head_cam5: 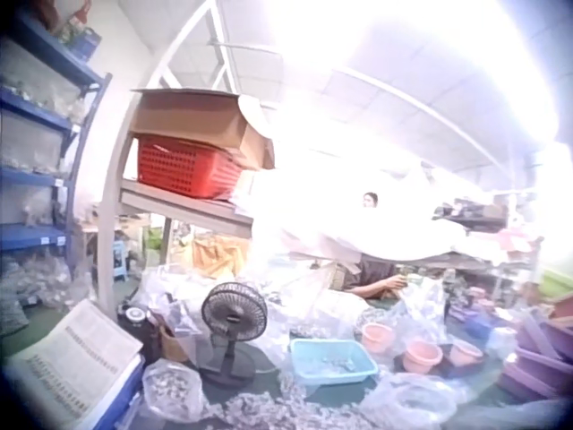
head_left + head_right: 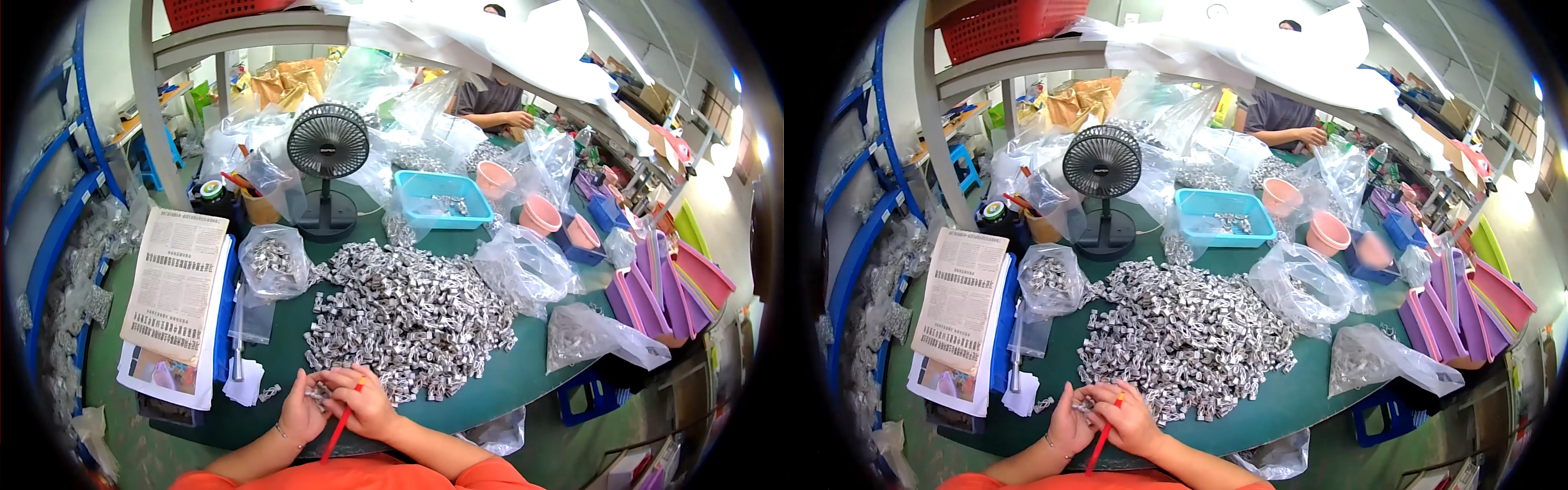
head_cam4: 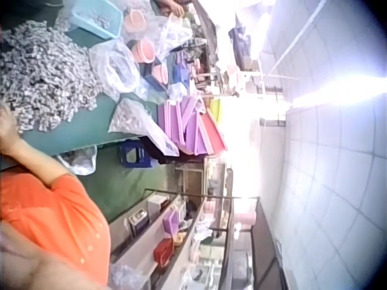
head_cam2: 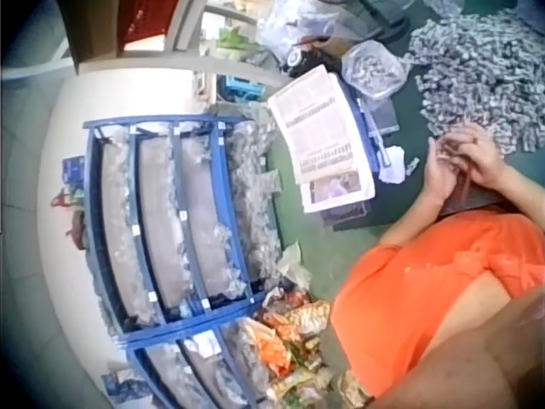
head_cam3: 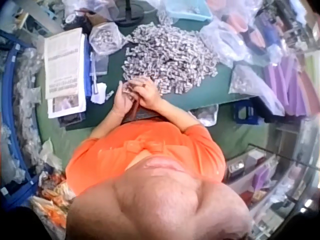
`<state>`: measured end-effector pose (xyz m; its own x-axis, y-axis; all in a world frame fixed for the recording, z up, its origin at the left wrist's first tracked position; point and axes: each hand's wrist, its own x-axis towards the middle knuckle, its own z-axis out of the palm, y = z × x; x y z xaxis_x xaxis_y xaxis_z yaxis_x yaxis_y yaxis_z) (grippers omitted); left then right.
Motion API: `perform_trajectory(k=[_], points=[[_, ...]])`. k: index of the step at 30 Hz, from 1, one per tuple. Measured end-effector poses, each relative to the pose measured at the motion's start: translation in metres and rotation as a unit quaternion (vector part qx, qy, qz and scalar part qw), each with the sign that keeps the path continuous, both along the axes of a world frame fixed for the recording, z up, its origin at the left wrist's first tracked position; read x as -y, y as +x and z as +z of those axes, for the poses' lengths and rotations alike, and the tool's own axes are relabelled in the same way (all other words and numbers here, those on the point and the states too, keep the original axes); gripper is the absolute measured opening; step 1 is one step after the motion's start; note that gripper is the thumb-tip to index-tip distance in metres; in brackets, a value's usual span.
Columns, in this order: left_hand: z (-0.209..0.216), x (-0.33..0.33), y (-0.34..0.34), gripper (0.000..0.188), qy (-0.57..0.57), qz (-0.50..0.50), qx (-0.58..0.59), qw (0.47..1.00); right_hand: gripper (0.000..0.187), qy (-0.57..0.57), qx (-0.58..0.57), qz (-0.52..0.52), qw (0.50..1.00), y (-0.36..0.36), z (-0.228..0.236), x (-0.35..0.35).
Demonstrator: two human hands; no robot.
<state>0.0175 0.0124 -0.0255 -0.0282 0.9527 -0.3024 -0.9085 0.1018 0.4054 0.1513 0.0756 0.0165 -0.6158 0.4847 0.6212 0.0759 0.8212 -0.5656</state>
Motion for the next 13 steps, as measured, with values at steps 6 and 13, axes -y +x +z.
perform_trajectory(k=[6,13], points=[[0.032,0.003,0.003,0.082,0.025,-0.094,0.018,0.995,0.024,0.074,0.073,-0.045,0.994,-0.008,0.008,0.012],[0.038,0.007,0.018,0.092,0.111,-0.224,-0.069,0.966,0.013,0.023,0.016,-0.098,0.995,-0.002,-0.017,-0.013]])
